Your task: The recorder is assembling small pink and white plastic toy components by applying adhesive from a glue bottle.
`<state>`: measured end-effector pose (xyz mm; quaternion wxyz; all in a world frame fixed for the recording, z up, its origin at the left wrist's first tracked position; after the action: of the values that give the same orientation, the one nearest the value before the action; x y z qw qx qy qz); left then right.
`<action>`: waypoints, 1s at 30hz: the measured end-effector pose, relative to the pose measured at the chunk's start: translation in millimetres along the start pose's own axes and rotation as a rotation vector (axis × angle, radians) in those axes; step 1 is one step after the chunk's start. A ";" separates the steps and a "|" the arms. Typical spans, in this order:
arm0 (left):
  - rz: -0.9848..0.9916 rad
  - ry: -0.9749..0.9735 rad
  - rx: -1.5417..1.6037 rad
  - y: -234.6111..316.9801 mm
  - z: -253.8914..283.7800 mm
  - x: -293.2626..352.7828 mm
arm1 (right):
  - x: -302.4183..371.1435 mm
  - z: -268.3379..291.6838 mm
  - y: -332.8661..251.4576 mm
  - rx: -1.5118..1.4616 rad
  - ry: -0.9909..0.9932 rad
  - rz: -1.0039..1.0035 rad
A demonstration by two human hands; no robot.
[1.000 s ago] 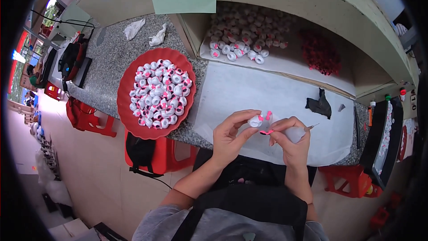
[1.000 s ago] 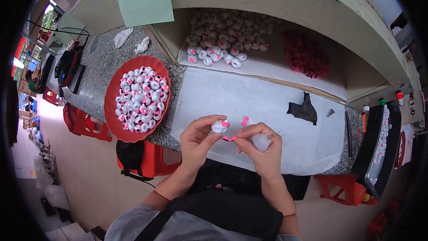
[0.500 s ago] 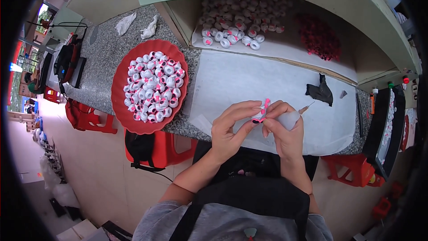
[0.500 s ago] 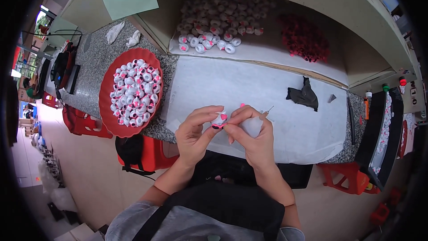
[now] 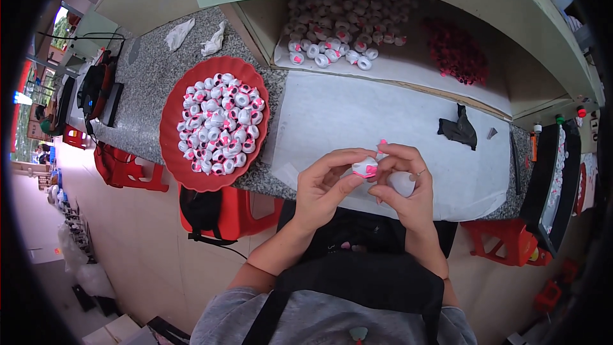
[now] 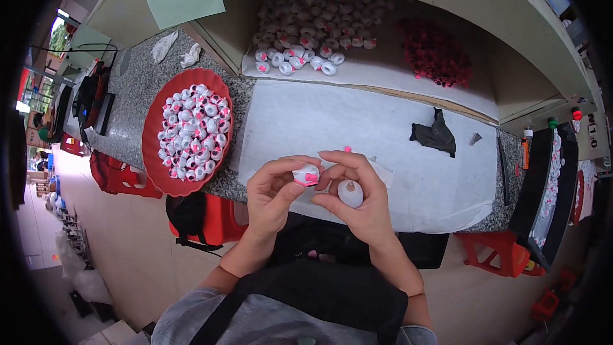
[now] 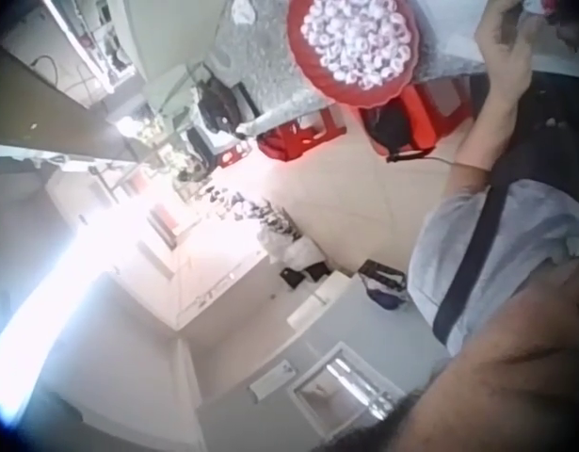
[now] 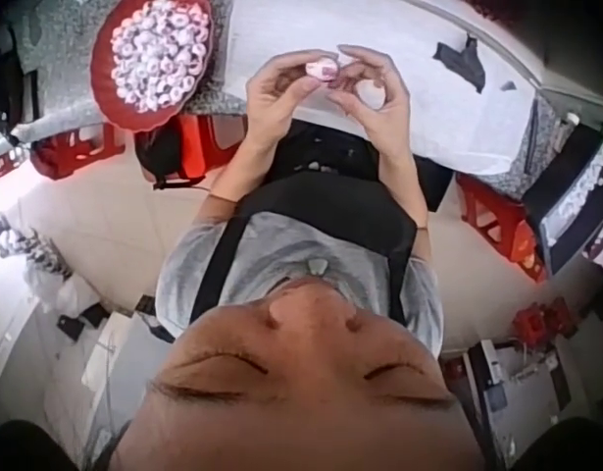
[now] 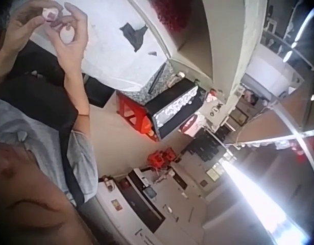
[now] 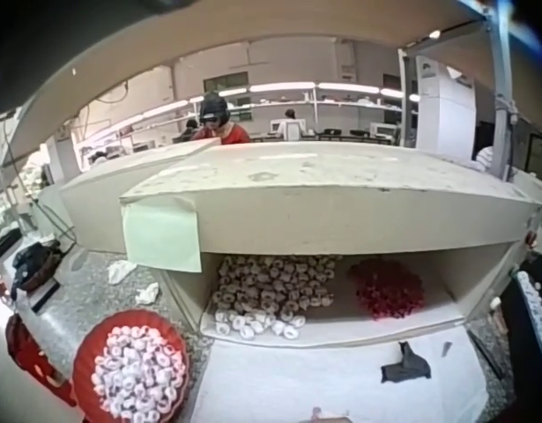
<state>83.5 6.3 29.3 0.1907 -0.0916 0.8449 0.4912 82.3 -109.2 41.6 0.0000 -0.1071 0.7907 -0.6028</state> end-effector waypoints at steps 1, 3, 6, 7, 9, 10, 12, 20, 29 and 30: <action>0.001 0.001 -0.001 0.5 1.5 1.6 | -0.7 0.5 0.4 0.000 0.000 -0.001; 0.032 -0.025 0.051 -1.3 1.5 6.1 | -2.6 -6.0 6.4 0.018 -0.116 -0.065; 0.019 -0.063 0.028 0.5 -1.9 4.8 | -4.0 -3.6 7.6 0.022 -0.116 -0.054; 0.023 -0.061 0.028 -0.1 -1.8 5.2 | -3.1 -3.1 8.2 0.021 -0.115 -0.058; 0.031 -0.090 0.022 -2.6 -3.8 5.7 | -1.9 -1.8 8.4 0.001 -0.117 -0.049; 0.033 -0.091 0.022 -3.8 -3.3 5.8 | -2.2 -0.9 9.0 0.000 -0.115 -0.050; 0.040 -0.085 0.017 -6.0 -2.8 6.1 | -2.9 1.6 12.7 -0.031 -0.115 -0.094; 0.034 -0.080 0.029 -10.8 -7.7 5.9 | -0.1 8.4 12.2 -0.038 -0.065 -0.045; -0.047 -0.079 0.068 -5.9 -9.7 4.0 | 3.4 3.8 9.3 -0.094 -0.058 -0.050; -0.041 -0.080 0.066 -5.8 -9.2 4.4 | 3.6 3.9 10.9 -0.090 -0.055 -0.063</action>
<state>79.3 -4.4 27.0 0.2375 -0.0828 0.8503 0.4623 77.4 -110.9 30.6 -0.0023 -0.1483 0.8130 -0.5631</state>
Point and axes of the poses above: each hand's wrist, its own x-axis away from the middle knuckle, its own z-axis out of the back of the hand, y = z × x, the point moved 8 cm from there along -x, towards the middle knuckle, and after that the axes turned 13 degrees about -z, right-handed, at the moved point
